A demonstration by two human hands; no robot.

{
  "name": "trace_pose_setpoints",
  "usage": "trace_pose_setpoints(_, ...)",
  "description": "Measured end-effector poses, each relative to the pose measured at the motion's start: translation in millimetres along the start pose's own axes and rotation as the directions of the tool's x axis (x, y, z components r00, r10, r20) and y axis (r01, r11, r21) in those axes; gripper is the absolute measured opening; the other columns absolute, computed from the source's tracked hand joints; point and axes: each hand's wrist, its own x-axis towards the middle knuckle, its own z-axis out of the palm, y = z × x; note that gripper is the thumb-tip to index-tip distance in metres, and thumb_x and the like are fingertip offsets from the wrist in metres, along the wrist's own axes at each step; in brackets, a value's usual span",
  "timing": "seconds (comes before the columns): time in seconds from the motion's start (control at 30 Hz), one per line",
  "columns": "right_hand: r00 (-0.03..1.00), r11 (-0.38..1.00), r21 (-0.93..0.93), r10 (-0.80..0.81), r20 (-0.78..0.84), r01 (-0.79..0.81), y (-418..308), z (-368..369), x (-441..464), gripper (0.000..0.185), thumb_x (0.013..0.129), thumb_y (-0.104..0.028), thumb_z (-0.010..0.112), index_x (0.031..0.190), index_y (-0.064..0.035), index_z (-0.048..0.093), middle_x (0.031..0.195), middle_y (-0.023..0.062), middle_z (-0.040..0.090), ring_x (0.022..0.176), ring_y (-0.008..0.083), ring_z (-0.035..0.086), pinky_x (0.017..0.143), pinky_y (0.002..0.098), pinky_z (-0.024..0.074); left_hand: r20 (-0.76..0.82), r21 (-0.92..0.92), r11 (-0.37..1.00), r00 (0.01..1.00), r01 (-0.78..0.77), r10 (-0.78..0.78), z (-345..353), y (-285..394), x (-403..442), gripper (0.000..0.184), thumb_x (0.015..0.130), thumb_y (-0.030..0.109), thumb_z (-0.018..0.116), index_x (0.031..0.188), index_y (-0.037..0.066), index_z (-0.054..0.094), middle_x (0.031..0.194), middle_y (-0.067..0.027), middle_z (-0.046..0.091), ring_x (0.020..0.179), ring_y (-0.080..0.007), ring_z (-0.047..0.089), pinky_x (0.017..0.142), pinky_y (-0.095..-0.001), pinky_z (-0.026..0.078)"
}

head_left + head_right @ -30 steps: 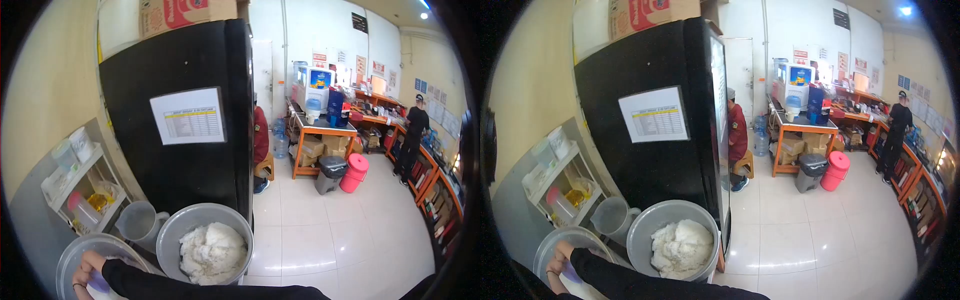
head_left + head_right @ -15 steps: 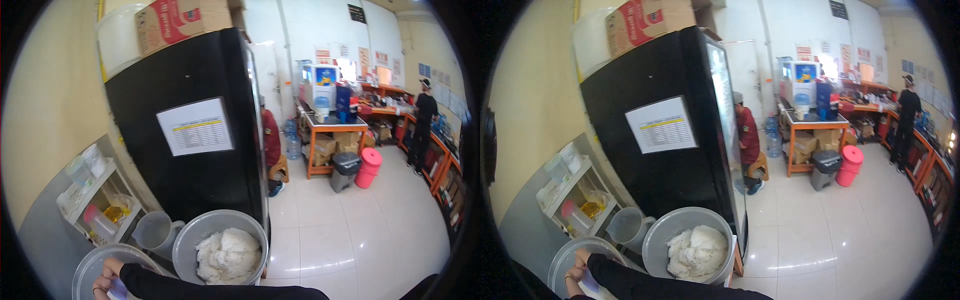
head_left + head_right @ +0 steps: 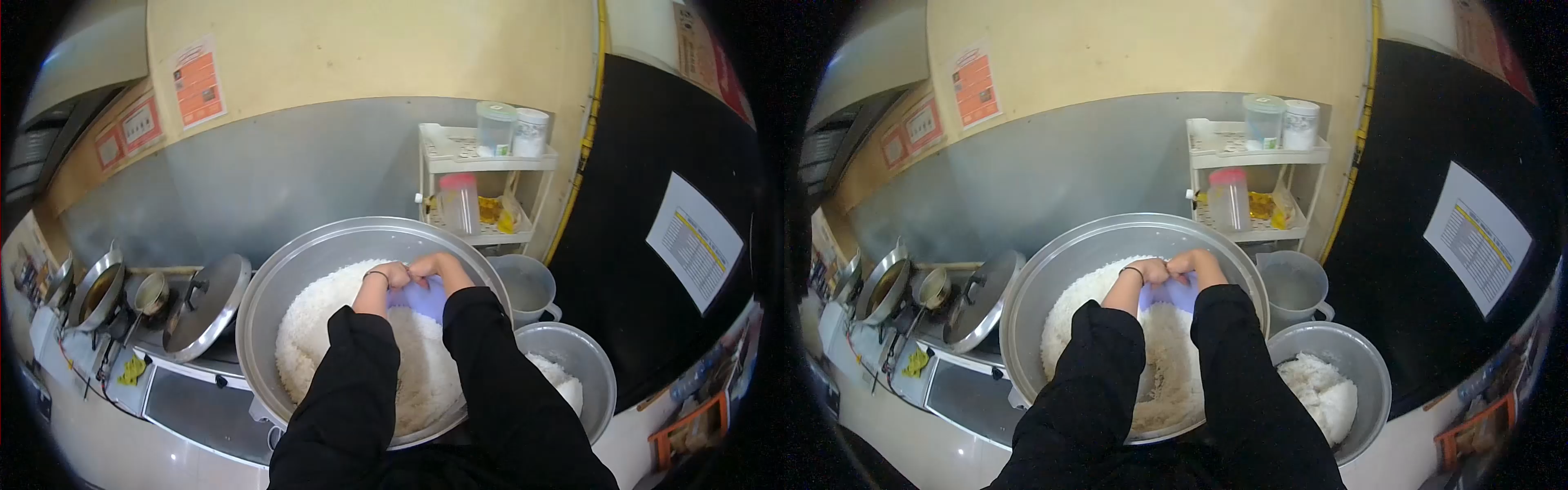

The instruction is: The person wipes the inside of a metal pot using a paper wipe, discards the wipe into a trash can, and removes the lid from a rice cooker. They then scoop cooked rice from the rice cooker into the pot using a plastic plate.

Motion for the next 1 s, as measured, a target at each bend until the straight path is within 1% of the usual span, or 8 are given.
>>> trace_pose_setpoints(0.07,1.000,0.998,0.052,0.024,-0.017,-0.023,3.0,-3.6,1.9,0.017,0.036,-0.008,0.053,0.051,-0.0040,0.058,0.070,0.0112,0.058,0.069,0.0188,0.052,0.062,0.0277,0.0385,0.015,-0.016,0.999,0.999,0.047,-0.047,0.9,-4.6,13.2,0.026,0.064,0.016,0.044,0.081,0.002,0.059,0.073,-0.0122,0.057,0.064,-0.0216,0.054,0.055,-0.0341,0.041)
trace_pose_setpoints(0.17,1.000,1.000,0.011,0.024,0.013,-0.024,1.0,-5.8,4.1,0.025,0.036,-0.012,0.051,0.058,-0.0046,0.060,0.100,0.0244,0.050,0.092,0.0320,0.049,0.078,0.0338,0.0371,0.003,-0.078,0.994,0.997,0.082,-0.082,5.9,-16.4,25.7,0.025,0.065,0.016,0.044,0.078,0.001,0.058,0.070,-0.0129,0.056,0.061,-0.0216,0.054,0.053,-0.0347,0.041)
trace_pose_setpoints(0.33,0.983,0.989,-0.027,0.146,0.115,-0.144,-7.4,-12.5,15.2,0.037,0.035,-0.008,0.053,0.071,-0.0053,0.062,0.104,0.0226,0.049,0.096,0.0313,0.046,0.082,0.0340,0.0348,0.028,-0.104,0.992,0.997,0.077,-0.074,4.4,-16.6,12.1,0.023,0.067,0.017,0.044,0.076,0.000,0.058,0.063,-0.0123,0.054,0.056,-0.0208,0.052,0.050,-0.0356,0.039)
trace_pose_setpoints(0.47,0.980,0.989,-0.029,0.148,0.131,-0.145,-17.2,-5.7,16.7,0.039,0.036,-0.007,0.053,0.074,-0.0056,0.061,0.105,0.0224,0.048,0.098,0.0309,0.045,0.083,0.0344,0.0338,0.030,-0.201,0.968,0.988,0.152,-0.150,4.5,-21.9,7.9,0.036,0.045,0.001,0.047,0.079,-0.001,0.059,0.075,-0.0164,0.056,0.068,-0.0268,0.053,0.056,-0.0387,0.039)
trace_pose_setpoints(0.6,0.981,0.994,-0.038,0.107,0.161,-0.102,-26.9,-2.3,15.4,0.041,0.036,-0.006,0.053,0.076,-0.0058,0.061,0.107,0.0223,0.047,0.100,0.0305,0.043,0.084,0.0348,0.0328,-0.014,-0.274,0.952,0.989,0.136,-0.145,1.8,-20.1,-16.3,0.035,0.041,-0.002,0.051,0.074,-0.002,0.060,0.073,-0.0179,0.056,0.068,-0.0277,0.053,0.057,-0.0387,0.040)
trace_pose_setpoints(0.73,0.977,0.997,-0.056,0.060,0.206,-0.050,-37.9,-5.5,12.9,0.044,0.036,-0.005,0.053,0.079,-0.0060,0.061,0.109,0.0221,0.046,0.102,0.0300,0.041,0.085,0.0352,0.0318,0.094,-0.163,0.976,0.987,0.144,-0.130,2.6,-29.8,-8.3,0.033,0.041,-0.004,0.051,0.073,-0.005,0.059,0.078,-0.0206,0.055,0.073,-0.0288,0.053,0.060,-0.0390,0.041)
trace_pose_setpoints(0.83,0.964,0.993,-0.107,0.082,0.252,-0.057,-55.5,-10.5,4.5,0.041,0.037,-0.004,0.054,0.078,-0.0029,0.060,0.106,0.0217,0.047,0.100,0.0306,0.043,0.084,0.0350,0.0318,0.071,-0.194,0.962,0.981,0.193,-0.183,6.6,-37.1,-14.2,0.022,0.062,0.007,0.041,0.072,0.000,0.059,0.071,-0.0157,0.056,0.064,-0.0240,0.054,0.057,-0.0376,0.042)
trace_pose_setpoints(1.0,0.959,0.991,-0.132,0.030,0.282,0.008,-61.2,-5.9,19.1,0.031,0.038,-0.004,0.054,0.069,-0.0019,0.060,0.098,0.0239,0.050,0.094,0.0310,0.046,0.082,0.0339,0.0331,0.091,-0.314,0.900,0.953,0.303,-0.290,8.3,-52.8,-12.7,0.022,0.057,0.005,0.040,0.068,-0.001,0.059,0.071,-0.0191,0.055,0.067,-0.0270,0.055,0.059,-0.0372,0.042)
